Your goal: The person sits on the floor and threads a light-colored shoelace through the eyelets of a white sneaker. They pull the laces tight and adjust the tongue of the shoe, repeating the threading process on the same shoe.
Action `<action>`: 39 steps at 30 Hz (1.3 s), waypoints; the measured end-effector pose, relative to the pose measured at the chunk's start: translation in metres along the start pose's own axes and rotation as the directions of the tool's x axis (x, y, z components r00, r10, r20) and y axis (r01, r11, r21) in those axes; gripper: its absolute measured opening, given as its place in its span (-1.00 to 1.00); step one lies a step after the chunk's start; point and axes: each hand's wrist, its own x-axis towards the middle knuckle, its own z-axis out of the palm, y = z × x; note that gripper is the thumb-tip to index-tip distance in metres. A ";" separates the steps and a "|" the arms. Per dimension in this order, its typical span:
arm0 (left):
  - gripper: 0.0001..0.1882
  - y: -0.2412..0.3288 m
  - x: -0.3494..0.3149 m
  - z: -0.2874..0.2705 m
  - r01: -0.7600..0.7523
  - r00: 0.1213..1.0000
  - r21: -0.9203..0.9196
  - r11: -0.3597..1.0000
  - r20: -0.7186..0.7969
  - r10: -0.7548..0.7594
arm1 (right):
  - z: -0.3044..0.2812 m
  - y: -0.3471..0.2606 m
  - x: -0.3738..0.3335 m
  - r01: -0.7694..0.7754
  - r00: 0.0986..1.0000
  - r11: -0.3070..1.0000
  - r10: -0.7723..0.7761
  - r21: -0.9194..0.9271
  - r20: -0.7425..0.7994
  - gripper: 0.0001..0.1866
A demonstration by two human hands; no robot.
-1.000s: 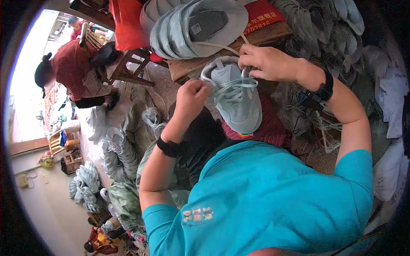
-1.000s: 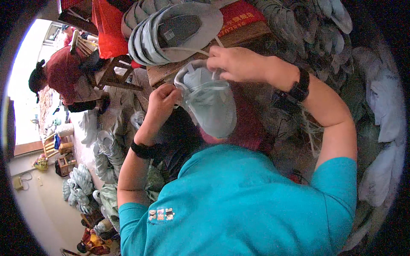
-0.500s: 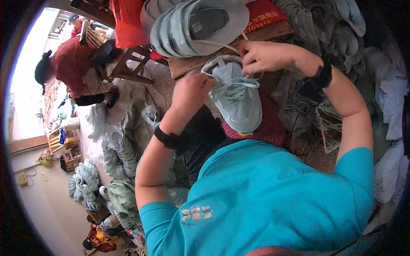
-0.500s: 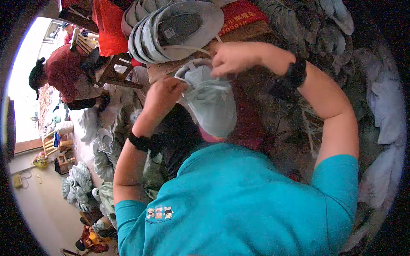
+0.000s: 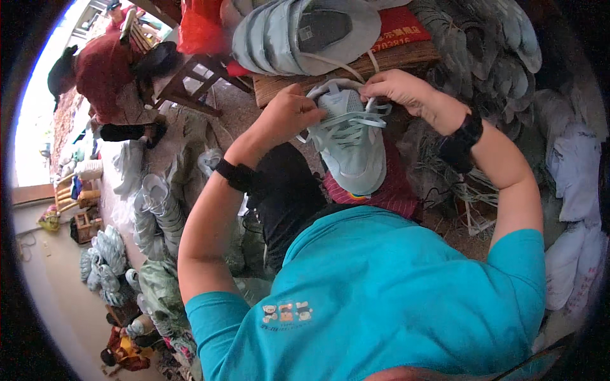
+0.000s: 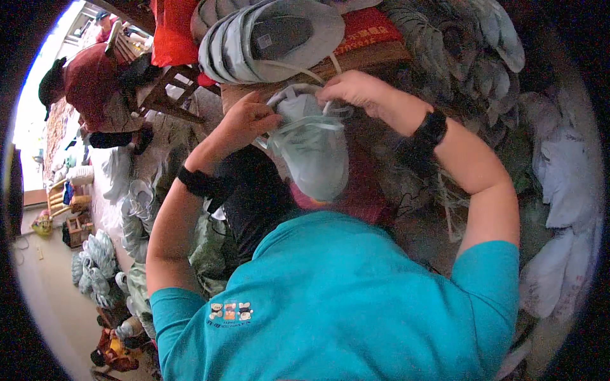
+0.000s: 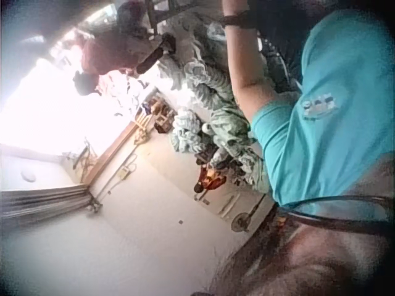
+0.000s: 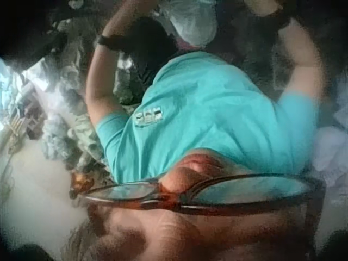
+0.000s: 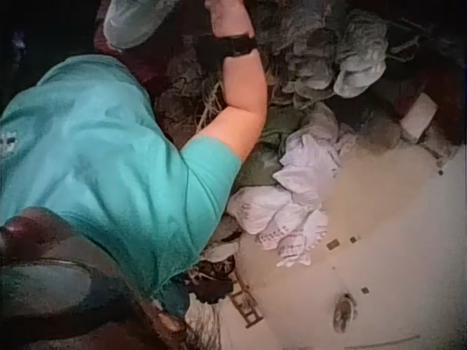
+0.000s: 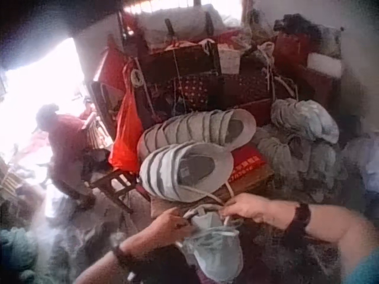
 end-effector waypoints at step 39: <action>-0.72 0.045 0.079 0.015 -0.157 0.933 0.276 0.948 -0.273 0.234 | -0.066 0.004 -0.138 0.715 0.696 0.300 -0.390 0.631 -0.603 -0.14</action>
